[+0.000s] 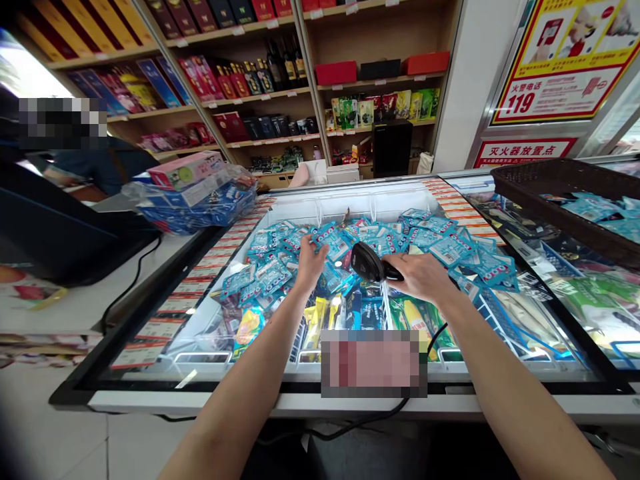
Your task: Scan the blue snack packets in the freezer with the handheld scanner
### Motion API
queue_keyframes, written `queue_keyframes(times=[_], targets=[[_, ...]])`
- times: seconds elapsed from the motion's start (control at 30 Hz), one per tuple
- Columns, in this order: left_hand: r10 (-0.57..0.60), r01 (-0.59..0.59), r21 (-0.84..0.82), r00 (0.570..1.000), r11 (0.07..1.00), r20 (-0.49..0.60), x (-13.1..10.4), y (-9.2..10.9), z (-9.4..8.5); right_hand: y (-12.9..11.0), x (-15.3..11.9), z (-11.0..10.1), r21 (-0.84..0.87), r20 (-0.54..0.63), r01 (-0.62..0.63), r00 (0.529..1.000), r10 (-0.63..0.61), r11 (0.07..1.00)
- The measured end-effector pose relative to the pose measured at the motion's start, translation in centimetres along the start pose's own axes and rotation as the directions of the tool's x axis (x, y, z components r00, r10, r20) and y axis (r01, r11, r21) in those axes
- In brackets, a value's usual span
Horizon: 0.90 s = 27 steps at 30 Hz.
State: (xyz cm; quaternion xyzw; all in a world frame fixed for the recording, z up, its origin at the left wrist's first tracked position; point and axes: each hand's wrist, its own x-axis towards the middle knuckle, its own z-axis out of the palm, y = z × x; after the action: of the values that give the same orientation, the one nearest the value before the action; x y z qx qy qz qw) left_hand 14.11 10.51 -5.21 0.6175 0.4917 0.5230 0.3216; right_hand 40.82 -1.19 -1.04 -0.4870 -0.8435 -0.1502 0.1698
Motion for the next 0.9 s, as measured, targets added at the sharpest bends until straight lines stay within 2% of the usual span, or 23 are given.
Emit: queue_keyframes(times=[0.2, 0.37, 0.9], targets=[[-0.029, 0.030, 0.034, 1.000, 0.999, -0.009, 0.0, 0.3, -0.1, -0.1, -0.1, 0.1, 0.000, 0.015, 0.001, 1.000, -0.001, 1.000], [-0.003, 0.006, 0.052, 0.998, 0.999, -0.055, -0.1, 0.9, -0.1, -0.3, -0.1, 0.2, -0.024, 0.009, 0.009, 1.000, -0.009, 1.000], [0.035, -0.032, 0.055, 0.998, 0.998, -0.047, -0.4, 1.2, -0.1, -0.2, 0.0, 0.3, 0.000, 0.023, -0.008, 1.000, 0.008, 1.000]])
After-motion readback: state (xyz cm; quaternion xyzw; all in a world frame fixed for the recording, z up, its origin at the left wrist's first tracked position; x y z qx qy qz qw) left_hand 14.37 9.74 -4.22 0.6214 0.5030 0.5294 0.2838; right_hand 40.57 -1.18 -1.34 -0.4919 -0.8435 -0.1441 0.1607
